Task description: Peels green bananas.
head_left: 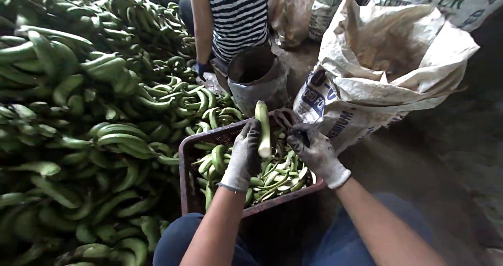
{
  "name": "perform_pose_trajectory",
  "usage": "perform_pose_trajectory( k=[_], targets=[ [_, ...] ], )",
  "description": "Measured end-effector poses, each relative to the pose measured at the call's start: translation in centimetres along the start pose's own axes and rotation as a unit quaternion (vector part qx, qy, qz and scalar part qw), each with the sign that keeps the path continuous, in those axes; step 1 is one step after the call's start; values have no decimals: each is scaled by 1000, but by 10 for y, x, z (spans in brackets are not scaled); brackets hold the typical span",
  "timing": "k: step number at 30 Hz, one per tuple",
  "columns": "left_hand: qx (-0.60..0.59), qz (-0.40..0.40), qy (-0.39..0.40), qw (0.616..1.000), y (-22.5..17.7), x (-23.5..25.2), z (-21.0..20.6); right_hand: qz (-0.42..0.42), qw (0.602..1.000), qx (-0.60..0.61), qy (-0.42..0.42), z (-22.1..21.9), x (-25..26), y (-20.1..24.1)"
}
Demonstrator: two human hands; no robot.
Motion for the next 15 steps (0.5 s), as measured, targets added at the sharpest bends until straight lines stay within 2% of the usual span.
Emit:
perform_pose_trajectory(
  k=[4, 6, 8, 11, 13, 15],
  targets=[
    [37, -60, -67, 995, -1, 4, 5, 74, 986, 116, 90, -12, -25, 22],
    [49, -61, -54, 995, -2, 2, 6, 88, 980, 132, 117, -16, -28, 25],
    [74, -41, 4, 996, -3, -6, 4, 91, 988, 85, 88, -15, -20, 19],
    [94, 25, 85, 992, -4, -15, -4, 65, 998, 4, -3, -2, 11, -1],
    [65, 77, 114, 988, 3, -18, -10, 6, 999, -43, -11, 8, 28, -19],
    [42, 97, 121, 987, 8, -16, -10, -39, 998, -56, -6, 13, 34, -28]
  ],
)
Point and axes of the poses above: each hand's wrist, its own x-axis towards the middle knuckle, its own z-axis out of the back of the hand, y = z × x, the point moved 3 cm from there along x, towards the middle knuckle, and after that the axes turned 7 degrees about -x, right-handed, at the moved point
